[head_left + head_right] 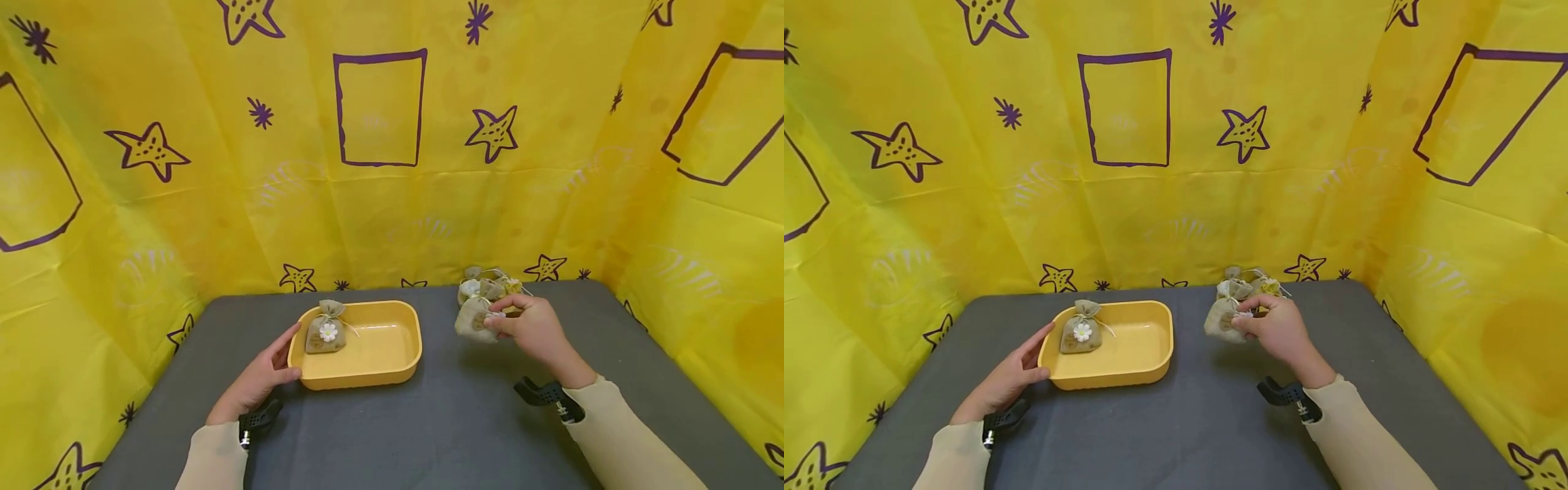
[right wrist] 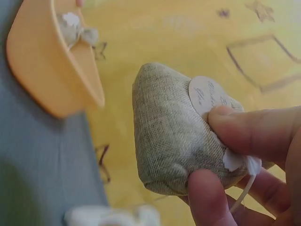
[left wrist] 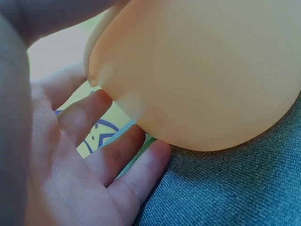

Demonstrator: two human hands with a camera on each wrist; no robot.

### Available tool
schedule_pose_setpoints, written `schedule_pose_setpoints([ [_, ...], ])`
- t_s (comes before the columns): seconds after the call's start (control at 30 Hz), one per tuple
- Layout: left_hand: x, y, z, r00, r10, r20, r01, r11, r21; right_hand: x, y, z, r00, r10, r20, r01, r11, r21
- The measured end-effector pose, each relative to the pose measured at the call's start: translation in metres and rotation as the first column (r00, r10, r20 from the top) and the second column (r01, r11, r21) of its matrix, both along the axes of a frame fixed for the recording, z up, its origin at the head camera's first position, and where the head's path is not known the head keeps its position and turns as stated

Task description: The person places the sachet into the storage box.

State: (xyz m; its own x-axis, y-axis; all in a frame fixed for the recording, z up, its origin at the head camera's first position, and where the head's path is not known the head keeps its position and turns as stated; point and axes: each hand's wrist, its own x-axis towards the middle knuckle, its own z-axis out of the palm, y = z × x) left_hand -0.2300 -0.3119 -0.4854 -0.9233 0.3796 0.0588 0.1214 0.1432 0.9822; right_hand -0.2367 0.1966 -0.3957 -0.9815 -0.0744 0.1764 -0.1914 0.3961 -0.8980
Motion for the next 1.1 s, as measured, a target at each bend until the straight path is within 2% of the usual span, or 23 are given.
schedule_pose_setpoints([
  [0.23,0.000,0.000,0.002,1.000,0.015,0.022,-0.015,1.000,-0.011,-0.017,-0.059,0.018,0.993,0.119,-0.011,-0.119,0.993,-0.011],
  [0.47,0.001,-0.001,0.002,1.000,0.004,0.024,-0.004,1.000,0.000,-0.035,-0.122,0.017,0.978,0.208,0.033,-0.206,0.978,-0.039],
  [0.7,0.000,-0.002,0.003,1.000,0.002,0.014,-0.002,1.000,-0.004,-0.047,-0.177,0.003,0.974,0.219,0.059,-0.219,0.976,-0.006],
  [0.8,-0.001,-0.002,0.003,1.000,0.005,0.016,-0.005,1.000,-0.003,-0.051,-0.194,-0.005,0.978,0.196,0.066,-0.198,0.980,0.034],
  [1.1,0.001,-0.001,0.003,1.000,0.011,0.025,-0.010,1.000,-0.008,-0.061,-0.213,-0.020,0.984,0.160,0.081,-0.170,0.976,0.133],
])
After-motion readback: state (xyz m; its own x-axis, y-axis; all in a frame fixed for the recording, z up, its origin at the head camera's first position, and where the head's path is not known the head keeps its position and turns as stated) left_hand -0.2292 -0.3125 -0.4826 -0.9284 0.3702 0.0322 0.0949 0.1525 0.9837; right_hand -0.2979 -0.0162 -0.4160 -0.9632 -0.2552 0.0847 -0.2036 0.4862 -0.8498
